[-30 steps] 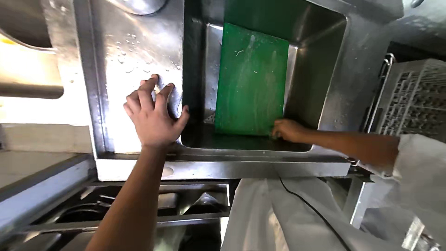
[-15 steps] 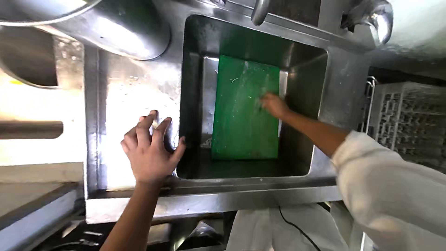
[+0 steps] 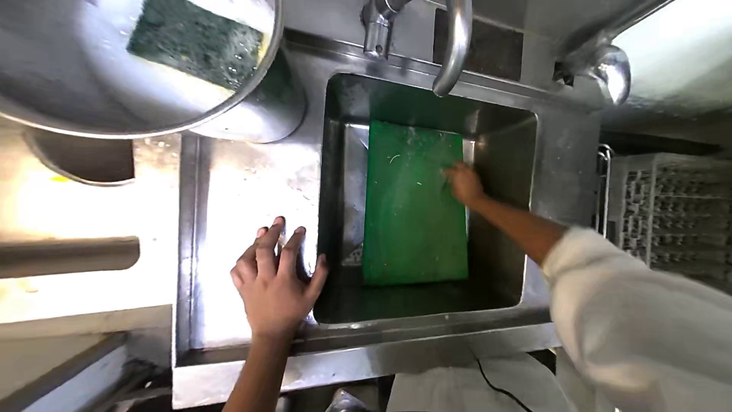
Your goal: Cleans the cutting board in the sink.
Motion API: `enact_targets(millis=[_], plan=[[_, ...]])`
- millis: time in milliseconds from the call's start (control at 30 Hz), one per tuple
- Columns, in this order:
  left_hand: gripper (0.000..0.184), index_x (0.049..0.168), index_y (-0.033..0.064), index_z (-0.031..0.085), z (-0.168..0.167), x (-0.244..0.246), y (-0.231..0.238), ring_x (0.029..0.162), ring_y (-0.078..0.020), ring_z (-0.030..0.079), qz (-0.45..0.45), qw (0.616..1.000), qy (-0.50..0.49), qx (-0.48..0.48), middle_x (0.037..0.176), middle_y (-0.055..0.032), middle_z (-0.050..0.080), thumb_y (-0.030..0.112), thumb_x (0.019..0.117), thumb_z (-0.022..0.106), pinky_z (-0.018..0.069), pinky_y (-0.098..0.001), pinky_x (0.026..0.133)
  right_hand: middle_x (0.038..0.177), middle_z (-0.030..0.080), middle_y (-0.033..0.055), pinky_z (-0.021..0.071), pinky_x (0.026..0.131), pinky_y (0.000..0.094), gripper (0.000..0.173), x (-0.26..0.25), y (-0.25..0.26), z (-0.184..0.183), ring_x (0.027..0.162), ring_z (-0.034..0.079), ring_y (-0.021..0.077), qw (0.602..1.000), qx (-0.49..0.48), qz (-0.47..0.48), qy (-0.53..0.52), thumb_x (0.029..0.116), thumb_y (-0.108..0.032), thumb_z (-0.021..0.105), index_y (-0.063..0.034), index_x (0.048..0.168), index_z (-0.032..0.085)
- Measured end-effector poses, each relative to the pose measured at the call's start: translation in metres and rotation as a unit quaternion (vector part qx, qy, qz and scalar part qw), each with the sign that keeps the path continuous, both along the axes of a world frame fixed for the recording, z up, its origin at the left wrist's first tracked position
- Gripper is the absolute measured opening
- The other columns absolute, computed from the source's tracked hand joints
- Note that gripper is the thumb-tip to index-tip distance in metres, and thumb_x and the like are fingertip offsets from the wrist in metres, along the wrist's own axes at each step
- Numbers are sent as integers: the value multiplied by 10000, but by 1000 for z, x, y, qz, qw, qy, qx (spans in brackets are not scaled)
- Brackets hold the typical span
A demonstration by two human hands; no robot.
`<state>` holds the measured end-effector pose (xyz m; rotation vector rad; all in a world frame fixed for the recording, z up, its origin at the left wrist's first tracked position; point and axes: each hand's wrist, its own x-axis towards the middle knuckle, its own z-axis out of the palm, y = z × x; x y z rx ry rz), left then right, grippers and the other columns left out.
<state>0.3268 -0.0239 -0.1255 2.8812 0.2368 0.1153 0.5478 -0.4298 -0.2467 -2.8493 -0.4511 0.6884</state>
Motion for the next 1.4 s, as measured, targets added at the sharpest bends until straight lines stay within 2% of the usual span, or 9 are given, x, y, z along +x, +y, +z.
enact_targets(millis=[167,333,400,667,833,933,1100,1267,1400], plan=[[682,1390,201,627,-2,1,-2,1369,-409,455,-3,1000,-4,4,1573,-106,463,644,888,495,358,-596,1029,1352,620,193,568,948,575,320,83,34,-22,1184,640,396,991,-60,-109,-47,927,-49,659,-103,1237,719],[676,1390,196,631,0,2,-1,1354,-423,466,-9,1000,1,-3,1569,-112,470,639,903,476,361,-612,1011,1256,647,124,578,978,440,284,-163,-6,70,1144,652,272,997,20,-31,66,981,-57,604,-143,1215,741],[674,1393,201,631,3,0,0,1354,-421,468,-10,1000,1,1,1566,-114,475,637,904,473,361,-613,1005,1268,656,108,552,1022,423,323,-191,-15,82,1174,646,257,988,16,-21,150,987,-52,581,-172,1240,740],[664,1389,212,636,1,0,-2,1356,-405,467,-10,1000,-3,9,1560,-109,482,636,898,491,354,-592,1020,1323,642,178,573,927,572,310,78,36,-32,1162,654,381,975,-40,-203,-77,928,-84,657,-156,1216,744],[677,1379,203,646,4,0,-3,1336,-408,483,-9,1000,-12,18,1544,-120,499,648,900,469,364,-584,1006,1254,665,152,543,992,524,376,-35,144,7,1200,622,342,983,145,3,-108,932,22,628,-169,1238,732],[686,1389,202,635,5,1,-3,1340,-411,480,-15,1000,-13,20,1542,-129,500,657,903,469,361,-583,1015,1304,653,88,532,1024,481,411,-64,107,15,1239,606,287,966,200,152,-62,990,-16,598,-201,1352,661],[673,1368,190,647,2,-1,-2,1318,-423,484,-10,1000,-16,23,1532,-138,505,639,893,485,365,-586,990,1326,654,169,520,1027,562,375,46,18,-21,1235,613,390,990,27,-118,-67,946,-13,614,-144,1279,723],[677,1367,191,649,6,1,-3,1329,-415,488,-11,999,-14,27,1521,-144,518,649,899,475,361,-584,1012,1304,641,117,522,1052,451,347,-72,84,14,1236,596,300,979,165,116,-39,979,-3,596,-136,1284,693],[671,1367,197,648,2,2,-4,1326,-419,482,-11,999,-15,28,1528,-140,509,645,895,490,360,-583,1005,1319,650,163,513,1060,518,346,32,11,-26,1248,614,346,994,76,-20,-71,983,-10,572,-119,1281,711]])
